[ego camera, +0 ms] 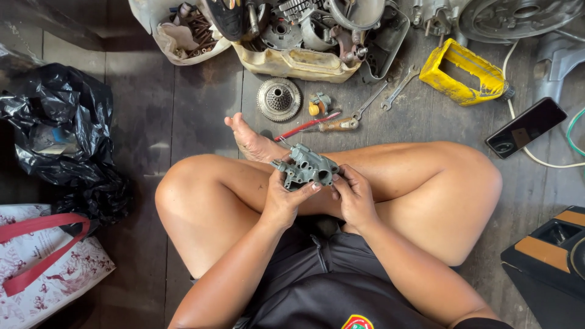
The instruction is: The person is cleaning the fittings and internal components of a motorcycle carburetor using a screwdriver and a thin cleaning tool while sitting on the floor.
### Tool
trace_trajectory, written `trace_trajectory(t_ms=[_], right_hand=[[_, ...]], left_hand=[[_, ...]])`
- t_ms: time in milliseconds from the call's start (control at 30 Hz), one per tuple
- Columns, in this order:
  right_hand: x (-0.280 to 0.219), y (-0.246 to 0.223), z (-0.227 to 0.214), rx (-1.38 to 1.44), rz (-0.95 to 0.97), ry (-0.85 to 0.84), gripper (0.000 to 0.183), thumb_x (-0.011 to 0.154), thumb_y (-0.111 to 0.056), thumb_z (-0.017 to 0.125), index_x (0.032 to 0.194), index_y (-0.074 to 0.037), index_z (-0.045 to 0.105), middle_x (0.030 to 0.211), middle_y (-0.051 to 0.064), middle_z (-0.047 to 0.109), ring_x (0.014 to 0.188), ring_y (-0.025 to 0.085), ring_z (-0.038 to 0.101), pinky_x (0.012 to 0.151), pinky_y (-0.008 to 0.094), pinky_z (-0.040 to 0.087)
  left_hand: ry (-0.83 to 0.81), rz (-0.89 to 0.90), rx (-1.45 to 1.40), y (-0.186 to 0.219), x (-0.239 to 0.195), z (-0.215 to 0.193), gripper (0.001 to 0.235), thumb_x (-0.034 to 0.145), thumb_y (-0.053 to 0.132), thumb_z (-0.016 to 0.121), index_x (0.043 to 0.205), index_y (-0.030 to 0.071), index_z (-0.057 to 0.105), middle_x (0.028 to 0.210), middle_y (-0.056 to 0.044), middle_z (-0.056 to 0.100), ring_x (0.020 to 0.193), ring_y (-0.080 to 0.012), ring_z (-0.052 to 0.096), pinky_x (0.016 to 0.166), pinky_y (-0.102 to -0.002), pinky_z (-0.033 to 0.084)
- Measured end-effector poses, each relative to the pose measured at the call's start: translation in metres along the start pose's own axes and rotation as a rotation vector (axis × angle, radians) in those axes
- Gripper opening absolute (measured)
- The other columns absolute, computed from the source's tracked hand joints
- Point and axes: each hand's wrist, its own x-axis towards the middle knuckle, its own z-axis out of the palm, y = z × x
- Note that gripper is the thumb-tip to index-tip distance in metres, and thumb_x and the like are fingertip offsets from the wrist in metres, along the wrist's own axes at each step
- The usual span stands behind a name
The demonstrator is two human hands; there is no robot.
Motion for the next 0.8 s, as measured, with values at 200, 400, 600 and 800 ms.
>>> trace_trajectory(t_ms=[200,400,600,800], right_hand=[[0.002,0.008,0.003,0.047,0.03,-0.079,0.017,0.101,-0.003,0.058,0.085,0.0,0.064,0.064,0.009,0.056,0.056,0.017,0.055,0.053,0.03,0.051],[0.0,0.014,-0.001,0.073,0.042,-0.14,0.016,0.102,-0.004,0.056,0.091,0.003,0.064,0.072,0.012,0.06,0.062,0.019,0.059,0.057,0.032,0.054],[0.0,0.007,0.0,0.038,0.032,-0.138,0.015,0.102,-0.003,0.057,0.088,0.001,0.063,0.067,0.009,0.056,0.061,0.016,0.056,0.057,0.03,0.051],[-0.001,0.001,0.0,0.023,0.021,-0.159,0.015,0.1,-0.002,0.061,0.085,0.001,0.064,0.064,0.01,0.057,0.059,0.016,0.057,0.057,0.03,0.051]], left_hand=[[0.035,0.048,0.054,0.013,-0.001,0.005,0.07,0.063,0.003,0.097,0.127,0.002,0.066,0.098,-0.011,0.071,0.09,-0.016,0.067,0.078,-0.03,0.062],[0.035,0.087,0.08,0.017,-0.006,0.0,0.077,0.059,0.008,0.101,0.127,0.004,0.067,0.102,-0.009,0.071,0.095,-0.0151,0.065,0.085,-0.03,0.059],[0.015,0.107,0.075,0.026,-0.007,0.012,0.081,0.059,0.01,0.101,0.13,0.003,0.064,0.099,-0.009,0.069,0.093,-0.0139,0.064,0.085,-0.029,0.058],[0.015,0.144,0.058,0.034,-0.006,0.013,0.094,0.061,0.015,0.102,0.14,0.0,0.054,0.102,-0.012,0.067,0.096,-0.0159,0.062,0.088,-0.032,0.057]])
